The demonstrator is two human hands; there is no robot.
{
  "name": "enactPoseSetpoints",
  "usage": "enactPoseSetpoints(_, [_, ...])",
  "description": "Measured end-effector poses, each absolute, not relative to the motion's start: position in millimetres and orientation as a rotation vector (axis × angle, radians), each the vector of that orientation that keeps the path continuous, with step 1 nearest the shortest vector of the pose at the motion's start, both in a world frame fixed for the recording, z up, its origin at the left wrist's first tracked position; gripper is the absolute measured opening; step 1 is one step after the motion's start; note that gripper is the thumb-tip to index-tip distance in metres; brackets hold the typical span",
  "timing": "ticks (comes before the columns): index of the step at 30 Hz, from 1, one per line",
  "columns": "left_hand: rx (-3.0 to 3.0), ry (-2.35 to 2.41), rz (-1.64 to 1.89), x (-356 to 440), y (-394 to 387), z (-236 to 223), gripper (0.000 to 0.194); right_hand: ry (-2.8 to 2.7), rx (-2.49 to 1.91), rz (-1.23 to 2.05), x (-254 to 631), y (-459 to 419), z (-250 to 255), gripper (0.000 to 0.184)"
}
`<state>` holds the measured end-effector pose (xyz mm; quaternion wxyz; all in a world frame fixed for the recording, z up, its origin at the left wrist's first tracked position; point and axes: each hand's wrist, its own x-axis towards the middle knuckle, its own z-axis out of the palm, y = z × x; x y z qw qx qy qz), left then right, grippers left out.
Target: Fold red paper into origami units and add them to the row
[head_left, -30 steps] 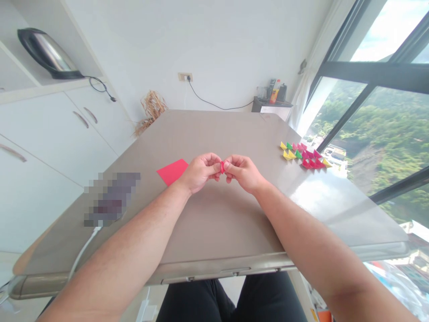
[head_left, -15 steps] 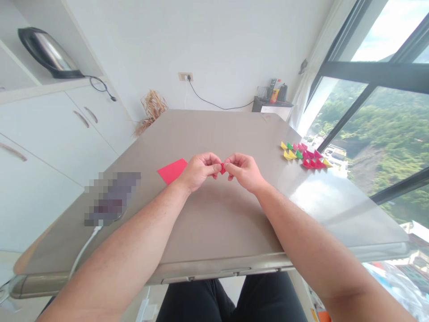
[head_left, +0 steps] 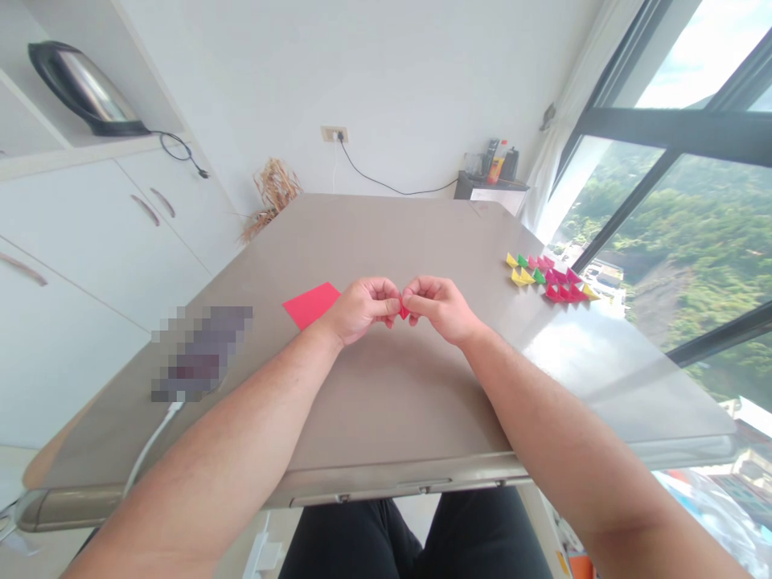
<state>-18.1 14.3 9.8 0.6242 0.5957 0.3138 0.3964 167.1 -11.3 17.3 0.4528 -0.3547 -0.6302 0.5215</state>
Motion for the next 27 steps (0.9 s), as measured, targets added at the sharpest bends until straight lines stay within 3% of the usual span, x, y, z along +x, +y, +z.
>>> enactPoseSetpoints(13, [1.291,0.705,1.023,-20.1,19.3,8.8,0.034,-1.454,-0.951,1.298,163.7,-12.4,17.3,0.031])
enactPoseSetpoints(27, [1.152,0.656,1.117,-14.3,18.3,8.1,0.036,-1.400,-0.916,1.327,154.4,-14.3,16.0,0.032])
